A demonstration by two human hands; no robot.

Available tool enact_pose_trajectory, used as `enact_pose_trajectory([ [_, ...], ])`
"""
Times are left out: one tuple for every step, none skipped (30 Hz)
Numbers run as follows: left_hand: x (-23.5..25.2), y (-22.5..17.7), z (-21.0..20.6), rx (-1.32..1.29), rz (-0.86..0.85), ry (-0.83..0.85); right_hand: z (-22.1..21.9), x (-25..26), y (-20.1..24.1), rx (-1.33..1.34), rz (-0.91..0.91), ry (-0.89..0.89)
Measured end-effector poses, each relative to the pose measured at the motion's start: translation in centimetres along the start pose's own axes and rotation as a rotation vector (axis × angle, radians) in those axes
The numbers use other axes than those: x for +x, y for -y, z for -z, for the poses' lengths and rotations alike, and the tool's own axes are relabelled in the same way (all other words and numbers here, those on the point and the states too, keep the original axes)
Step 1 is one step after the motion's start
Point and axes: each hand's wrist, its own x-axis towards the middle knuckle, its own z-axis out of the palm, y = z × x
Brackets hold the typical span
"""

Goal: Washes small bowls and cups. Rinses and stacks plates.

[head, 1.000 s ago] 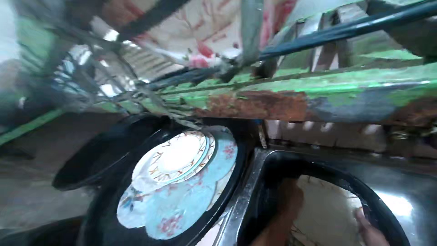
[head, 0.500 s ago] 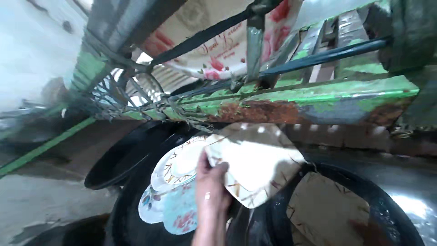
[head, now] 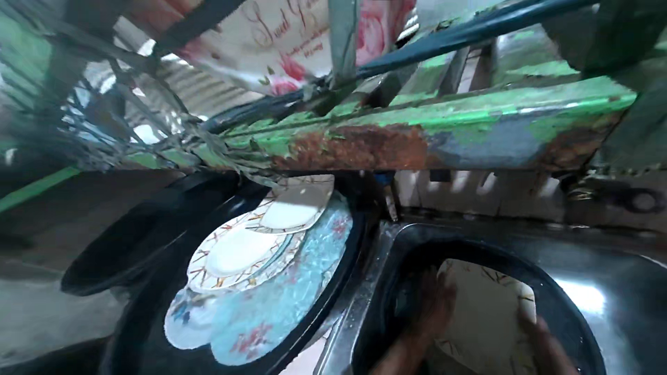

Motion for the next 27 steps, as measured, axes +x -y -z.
enact_pose_trajectory([
  [0.7, 1.0, -2.7, 0.195, 0.039, 0.017, 0.0, -0.1, 0.1, -0.007, -0.02, -0.004],
  [0.6, 1.6, -4.9, 0.299, 0.038, -0.001, -0.1, -0.2, 0.3, -0.017, -0.041, -0.012],
  [-0.1, 1.3, -6.7, 0.329, 0.005, -0.02, -0.2, -0.3, 0.4, -0.012, -0.059, -0.02],
  [-1.2, 0.2, -8.0, 0.287, -0.051, -0.016, -0.2, -0.4, 0.4, 0.001, -0.06, -0.002],
  [-2.3, -1.0, -9.2, 0.201, -0.128, -0.002, -0.2, -0.3, 0.2, 0.025, -0.046, 0.028],
  [-2.9, -2.5, -9.9, 0.114, -0.184, 0.065, 0.0, -0.3, -0.2, 0.053, -0.026, 0.08],
  [-3.0, -3.7, -9.7, 0.087, -0.222, 0.174, 0.2, -0.4, -0.3, 0.052, -0.006, 0.124],
  [-2.5, -4.0, -9.4, 0.131, -0.266, 0.256, 0.7, -0.3, -0.6, 0.007, 0.022, 0.146],
  [-1.8, -3.4, -9.0, 0.202, -0.289, 0.294, 0.7, 0.1, -1.0, -0.014, 0.031, 0.119],
  [-1.2, -2.2, -8.4, 0.227, -0.245, 0.296, 0.7, 0.3, -1.0, -0.027, 0.013, 0.077],
  [-0.8, -1.0, -6.7, 0.17, -0.102, 0.309, 0.4, 0.3, -0.7, 0.0, -0.022, 0.031],
  [0.1, 0.5, -5.4, 0.154, 0.03, 0.229, 0.1, 0.3, -0.4, 0.015, -0.042, 0.005],
  [1.6, 1.5, -4.5, 0.189, 0.097, 0.096, 0.0, 0.3, -0.4, 0.03, -0.045, -0.012],
  [2.9, 1.4, -3.2, 0.253, 0.138, 0.017, 0.1, 0.3, -0.4, 0.041, -0.041, -0.007],
  [3.9, 1.1, -2.2, 0.28, 0.168, -0.001, 0.0, 0.2, -0.3, 0.049, -0.049, -0.003],
  [4.3, 0.8, -1.5, 0.251, 0.189, 0.013, -0.1, 0.1, -0.1, 0.041, -0.065, -0.008],
  [4.4, 0.3, -0.8, 0.173, 0.2, 0.033, -0.3, 0.1, -0.1, 0.025, -0.086, -0.02],
  [4.2, -0.2, 0.0, 0.072, 0.209, 0.037, -0.3, 0.3, -0.2, -0.006, -0.096, -0.028],
  [3.8, -0.7, 0.7, -0.019, 0.196, 0.036, -0.4, 0.4, -0.3, -0.051, -0.101, -0.037],
  [3.0, -1.6, 1.8, -0.078, 0.165, 0.045, -0.3, 0.5, -0.2, -0.098, -0.102, -0.03],
  [1.8, -3.0, 3.0, -0.133, 0.122, 0.058, -0.1, 0.3, -0.1, -0.115, -0.103, -0.011],
  [0.5, -4.5, 4.4, -0.181, 0.072, 0.056, -0.1, 0.2, -0.1, -0.092, -0.102, -0.002],
  [-0.8, -6.0, 5.8, -0.2, 0.009, 0.033, -0.2, 0.1, 0.0, -0.056, -0.092, 0.012],
  [-2.1, -6.9, 7.1, -0.19, -0.064, -0.032, -0.1, 0.1, -0.1, -0.019, -0.08, 0.049],
  [-3.4, -7.0, 8.6, -0.165, -0.146, -0.146, 0.4, 0.0, -0.2, -0.022, -0.067, 0.111],
  [-4.6, -6.6, 10.2, -0.163, -0.228, -0.299, 0.9, 0.1, -0.5, -0.06, -0.046, 0.154],
  [-5.6, -5.8, 12.0, -0.215, -0.286, -0.49, 1.3, 0.1, -0.7, -0.124, -0.039, 0.167],
])
